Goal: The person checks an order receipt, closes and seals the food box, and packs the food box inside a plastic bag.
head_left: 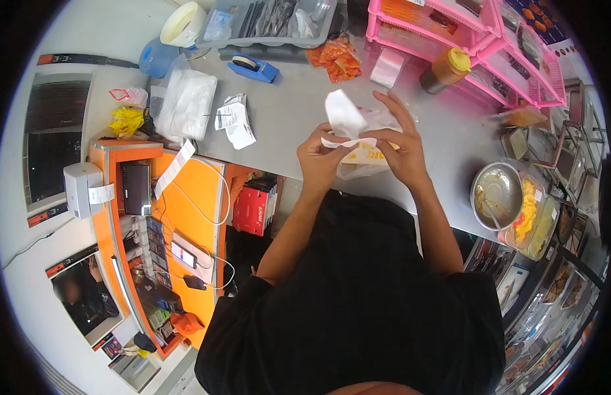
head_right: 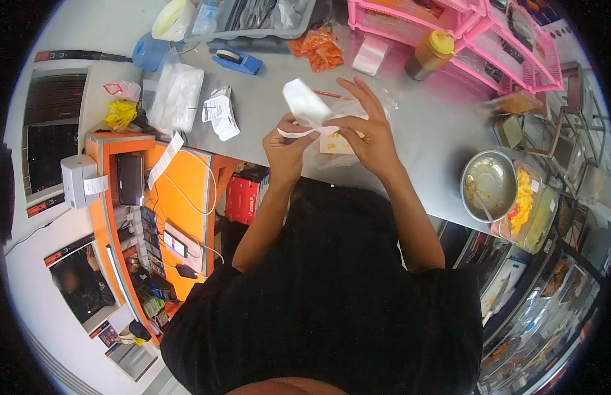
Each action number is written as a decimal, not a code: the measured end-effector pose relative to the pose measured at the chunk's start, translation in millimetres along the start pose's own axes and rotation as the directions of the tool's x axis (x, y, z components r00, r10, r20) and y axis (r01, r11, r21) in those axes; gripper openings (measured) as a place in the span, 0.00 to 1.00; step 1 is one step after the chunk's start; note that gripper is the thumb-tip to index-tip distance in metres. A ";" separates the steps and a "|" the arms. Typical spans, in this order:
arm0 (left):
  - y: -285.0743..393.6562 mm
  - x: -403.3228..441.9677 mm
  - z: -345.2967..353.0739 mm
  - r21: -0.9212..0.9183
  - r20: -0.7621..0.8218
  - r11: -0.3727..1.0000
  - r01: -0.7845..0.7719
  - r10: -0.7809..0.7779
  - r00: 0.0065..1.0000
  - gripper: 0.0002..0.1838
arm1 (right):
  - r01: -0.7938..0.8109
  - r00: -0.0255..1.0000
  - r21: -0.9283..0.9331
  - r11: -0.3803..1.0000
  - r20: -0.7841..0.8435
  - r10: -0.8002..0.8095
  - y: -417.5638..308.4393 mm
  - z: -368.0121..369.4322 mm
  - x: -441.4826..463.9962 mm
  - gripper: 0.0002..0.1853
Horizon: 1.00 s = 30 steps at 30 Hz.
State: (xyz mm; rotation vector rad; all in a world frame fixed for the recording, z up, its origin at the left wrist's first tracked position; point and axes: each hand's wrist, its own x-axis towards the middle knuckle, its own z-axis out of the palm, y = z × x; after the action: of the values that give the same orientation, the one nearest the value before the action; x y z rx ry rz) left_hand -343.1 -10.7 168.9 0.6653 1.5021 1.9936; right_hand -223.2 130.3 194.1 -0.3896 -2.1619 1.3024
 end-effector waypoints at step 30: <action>14.1 9.1 -16.0 0.532 0.337 0.840 -0.109 -0.092 0.937 0.13 | -0.420 0.903 0.185 0.888 -0.016 0.430 42.4 17.9 19.0 0.27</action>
State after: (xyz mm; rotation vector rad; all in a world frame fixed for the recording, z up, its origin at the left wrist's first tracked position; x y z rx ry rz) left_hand -362.3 -18.7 179.0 1.1906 1.8367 1.3330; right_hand -251.1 147.9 156.8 -0.8539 -1.9552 1.6829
